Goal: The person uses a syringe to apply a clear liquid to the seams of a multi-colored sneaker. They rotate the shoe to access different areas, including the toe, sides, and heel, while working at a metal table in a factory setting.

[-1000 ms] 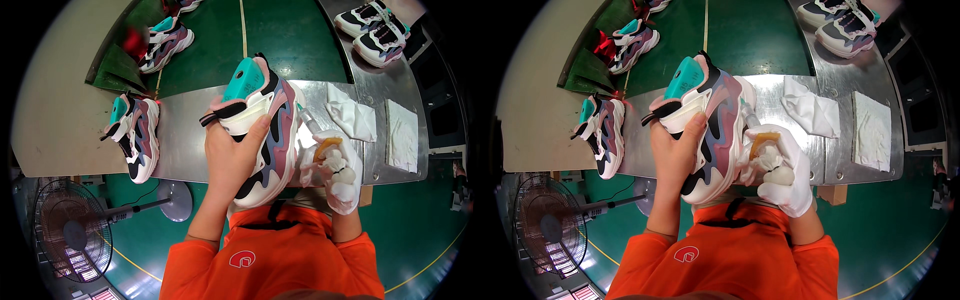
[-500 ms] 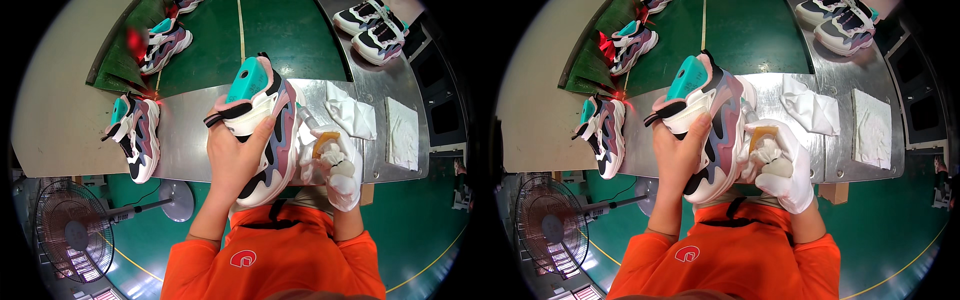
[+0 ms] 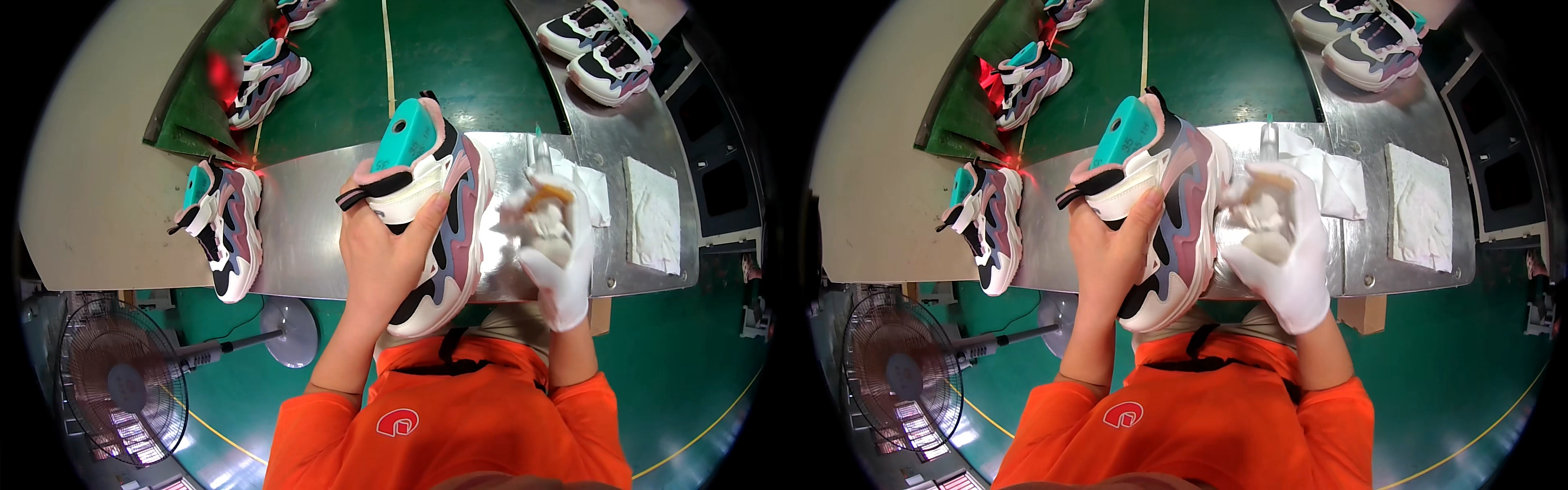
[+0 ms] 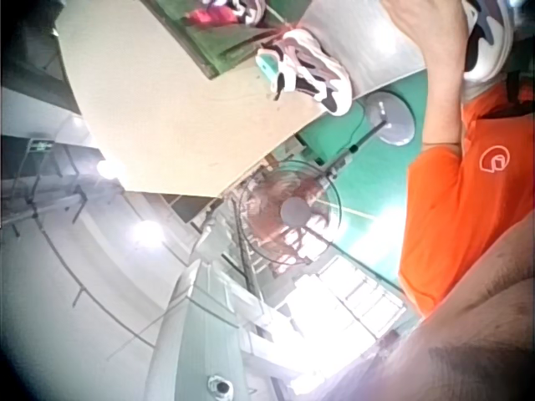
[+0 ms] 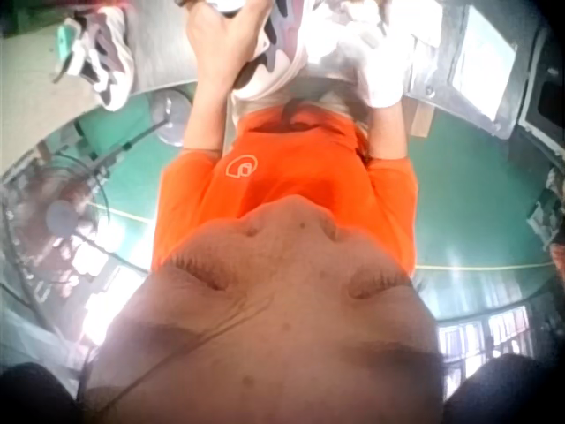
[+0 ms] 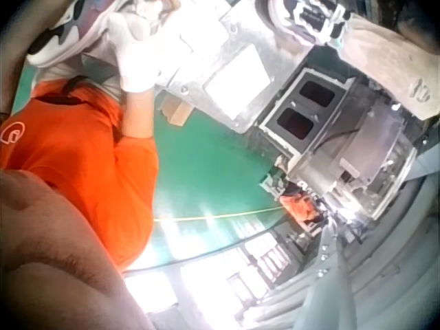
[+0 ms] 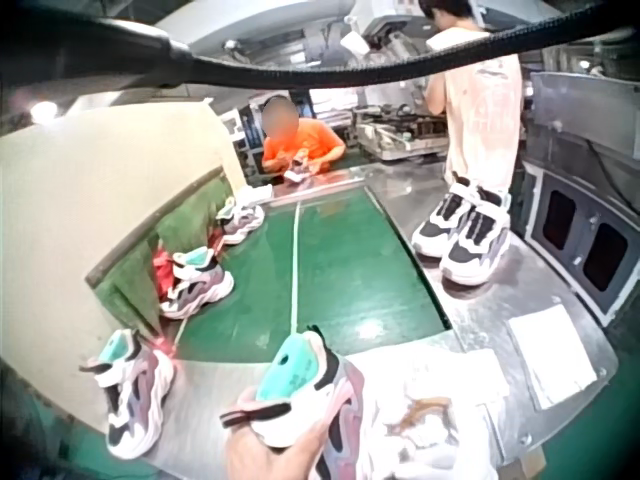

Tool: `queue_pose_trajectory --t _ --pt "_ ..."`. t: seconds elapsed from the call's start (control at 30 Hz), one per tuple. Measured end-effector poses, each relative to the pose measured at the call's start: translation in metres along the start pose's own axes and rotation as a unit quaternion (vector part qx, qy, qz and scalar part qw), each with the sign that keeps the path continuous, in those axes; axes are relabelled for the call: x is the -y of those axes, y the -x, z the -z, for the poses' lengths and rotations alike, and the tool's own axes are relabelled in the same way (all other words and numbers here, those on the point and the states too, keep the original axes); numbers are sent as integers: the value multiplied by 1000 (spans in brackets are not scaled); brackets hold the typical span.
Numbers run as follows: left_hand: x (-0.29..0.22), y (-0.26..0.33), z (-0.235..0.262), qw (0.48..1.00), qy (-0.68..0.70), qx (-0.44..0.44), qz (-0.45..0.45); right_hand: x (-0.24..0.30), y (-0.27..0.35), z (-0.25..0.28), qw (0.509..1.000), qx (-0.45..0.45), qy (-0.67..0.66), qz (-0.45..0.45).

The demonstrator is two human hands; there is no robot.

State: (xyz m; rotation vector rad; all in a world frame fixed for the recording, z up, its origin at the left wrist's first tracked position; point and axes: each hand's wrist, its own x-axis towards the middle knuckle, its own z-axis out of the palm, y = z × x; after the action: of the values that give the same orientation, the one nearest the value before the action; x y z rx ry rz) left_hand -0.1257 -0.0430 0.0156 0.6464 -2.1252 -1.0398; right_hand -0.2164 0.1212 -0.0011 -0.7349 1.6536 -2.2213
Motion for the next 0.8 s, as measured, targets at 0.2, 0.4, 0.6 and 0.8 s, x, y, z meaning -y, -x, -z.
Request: queue_pose_trajectory --t 0.2,0.4,0.6,0.8 --pt "-2 0 -1 1000 4 3 -4 -15 -28 -7 971 33 230 63" --pt "0 3 -2 1000 13 4 16 -9 -27 -8 932 85 323 144" --pt "-1 1 0 1000 16 6 20 -2 -32 -2 884 115 380 247" --pt "-1 0 0 1000 12 6 2 7 -29 5 866 105 370 320"
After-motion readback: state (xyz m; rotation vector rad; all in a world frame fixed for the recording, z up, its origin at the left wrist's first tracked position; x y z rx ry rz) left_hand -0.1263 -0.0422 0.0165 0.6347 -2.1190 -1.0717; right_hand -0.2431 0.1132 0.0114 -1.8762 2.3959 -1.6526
